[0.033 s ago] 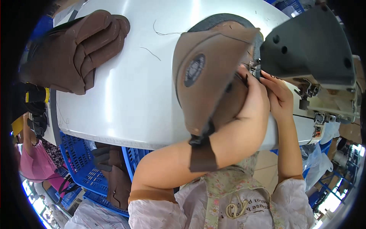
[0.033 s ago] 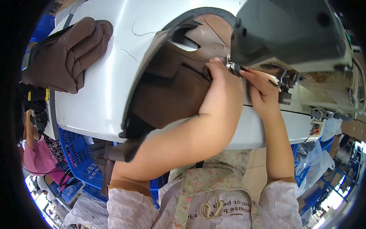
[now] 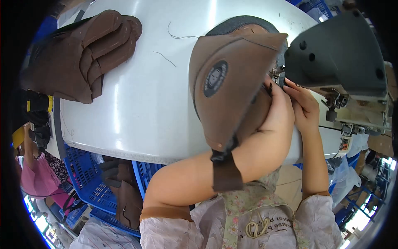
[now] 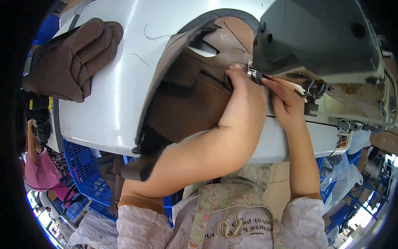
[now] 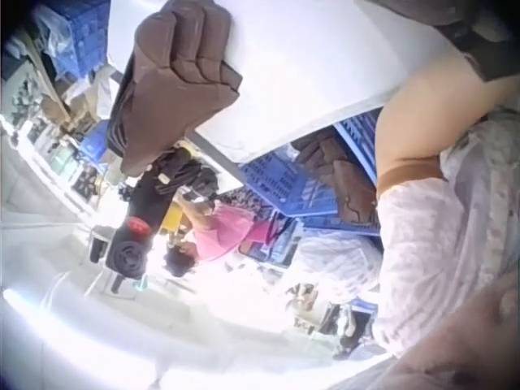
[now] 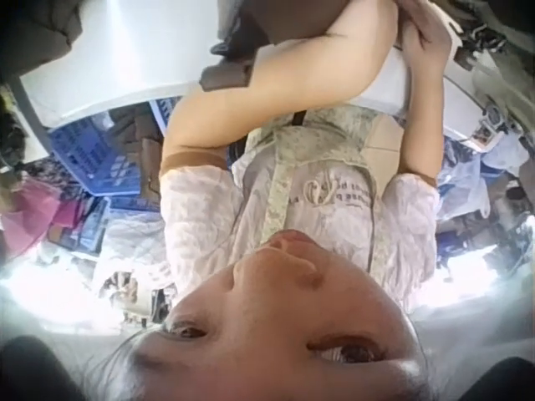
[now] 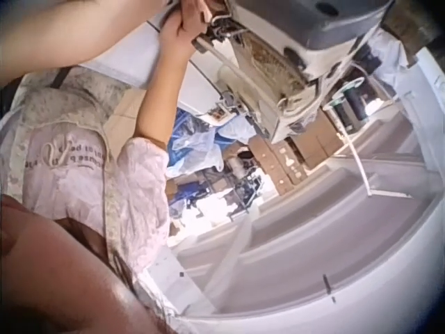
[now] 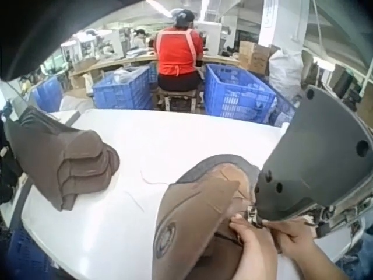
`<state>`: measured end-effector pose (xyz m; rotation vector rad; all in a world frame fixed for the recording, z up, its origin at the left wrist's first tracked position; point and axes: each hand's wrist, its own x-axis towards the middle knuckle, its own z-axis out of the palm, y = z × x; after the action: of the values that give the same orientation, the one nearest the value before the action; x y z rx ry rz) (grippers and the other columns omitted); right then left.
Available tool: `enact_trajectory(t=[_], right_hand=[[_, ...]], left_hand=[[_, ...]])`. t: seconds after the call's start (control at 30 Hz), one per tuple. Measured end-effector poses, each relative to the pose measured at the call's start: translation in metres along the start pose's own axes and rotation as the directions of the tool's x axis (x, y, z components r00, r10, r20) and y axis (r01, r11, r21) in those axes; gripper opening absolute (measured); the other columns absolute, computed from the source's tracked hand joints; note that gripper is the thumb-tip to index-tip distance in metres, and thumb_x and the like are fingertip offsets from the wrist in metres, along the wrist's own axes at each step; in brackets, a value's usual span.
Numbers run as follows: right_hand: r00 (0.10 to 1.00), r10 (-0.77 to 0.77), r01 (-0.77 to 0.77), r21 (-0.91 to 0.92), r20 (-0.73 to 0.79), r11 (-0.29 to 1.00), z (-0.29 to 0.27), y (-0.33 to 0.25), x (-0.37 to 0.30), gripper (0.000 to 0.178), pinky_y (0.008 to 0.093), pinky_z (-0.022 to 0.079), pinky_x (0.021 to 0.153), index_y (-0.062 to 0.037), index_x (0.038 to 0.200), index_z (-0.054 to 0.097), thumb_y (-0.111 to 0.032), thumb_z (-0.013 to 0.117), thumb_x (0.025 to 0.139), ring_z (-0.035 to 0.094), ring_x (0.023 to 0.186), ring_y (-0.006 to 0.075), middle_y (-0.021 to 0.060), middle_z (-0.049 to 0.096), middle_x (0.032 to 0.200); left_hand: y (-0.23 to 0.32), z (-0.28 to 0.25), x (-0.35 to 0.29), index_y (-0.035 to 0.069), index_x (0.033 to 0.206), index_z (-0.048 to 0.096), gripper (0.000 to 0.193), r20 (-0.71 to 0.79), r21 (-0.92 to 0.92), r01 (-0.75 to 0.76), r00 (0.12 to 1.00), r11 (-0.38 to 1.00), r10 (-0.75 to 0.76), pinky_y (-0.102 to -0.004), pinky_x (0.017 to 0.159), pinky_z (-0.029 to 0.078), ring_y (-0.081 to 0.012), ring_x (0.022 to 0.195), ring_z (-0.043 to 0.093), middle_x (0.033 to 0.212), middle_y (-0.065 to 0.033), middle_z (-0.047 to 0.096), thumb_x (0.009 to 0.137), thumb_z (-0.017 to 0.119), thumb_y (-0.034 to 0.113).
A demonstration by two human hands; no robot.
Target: Operating a sewing machine to stitch leather shoe components together.
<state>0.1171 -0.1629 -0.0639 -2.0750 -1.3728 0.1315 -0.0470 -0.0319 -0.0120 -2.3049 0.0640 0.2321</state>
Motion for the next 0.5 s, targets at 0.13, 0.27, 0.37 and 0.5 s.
enact_trajectory(t=[0.13,0.27,0.37,0.5], right_hand=[[0.999,0.033,-0.032,-0.051,0.010,0.998,0.001,-0.003,0.000,0.037,0.0336,0.048,0.097,-0.0090,0.115,0.075,0.002,0.054,0.087,0.065,0.107,0.0257,0.0136,0.071,0.115],[0.998,0.059,-0.059,-0.018,0.020,0.998,0.002,-0.001,-0.001,0.037,0.0325,0.048,0.096,-0.0096,0.116,0.075,0.002,0.054,0.088,0.065,0.105,0.0244,0.0136,0.071,0.113],[0.998,0.054,-0.054,-0.028,0.010,0.998,0.001,-0.004,0.000,0.037,0.0320,0.048,0.096,-0.0091,0.116,0.075,0.003,0.053,0.088,0.065,0.104,0.0242,0.0135,0.072,0.112],[0.999,0.044,-0.044,0.020,0.012,0.999,0.001,0.000,0.001,0.038,0.0316,0.048,0.095,-0.0081,0.116,0.074,0.004,0.053,0.087,0.065,0.104,0.0239,0.0132,0.072,0.109]], left_hand=[[-0.008,0.008,-0.002,0.000,0.111,0.067,0.022,0.006,0.234,-0.227,0.973,0.945,0.232,-0.0488,0.094,0.050,-0.0270,0.107,0.061,0.111,-0.0115,0.066,0.093,0.063,0.012],[-0.007,0.009,-0.007,-0.010,0.122,0.061,0.054,-0.135,0.008,-0.106,0.985,0.994,0.106,-0.0605,0.092,0.049,-0.0453,0.112,0.058,0.121,-0.0291,0.061,0.073,0.076,0.008],[-0.012,0.013,-0.015,-0.010,0.123,0.061,0.054,-0.199,-0.020,-0.113,0.974,0.993,0.107,-0.0617,0.093,0.048,-0.0456,0.113,0.058,0.121,-0.0291,0.061,0.075,0.076,0.009],[0.006,0.009,0.000,-0.010,0.123,0.061,0.054,-0.149,-0.033,-0.081,0.986,0.996,0.075,-0.0613,0.096,0.046,-0.0458,0.114,0.058,0.122,-0.0285,0.061,0.076,0.075,0.012]])
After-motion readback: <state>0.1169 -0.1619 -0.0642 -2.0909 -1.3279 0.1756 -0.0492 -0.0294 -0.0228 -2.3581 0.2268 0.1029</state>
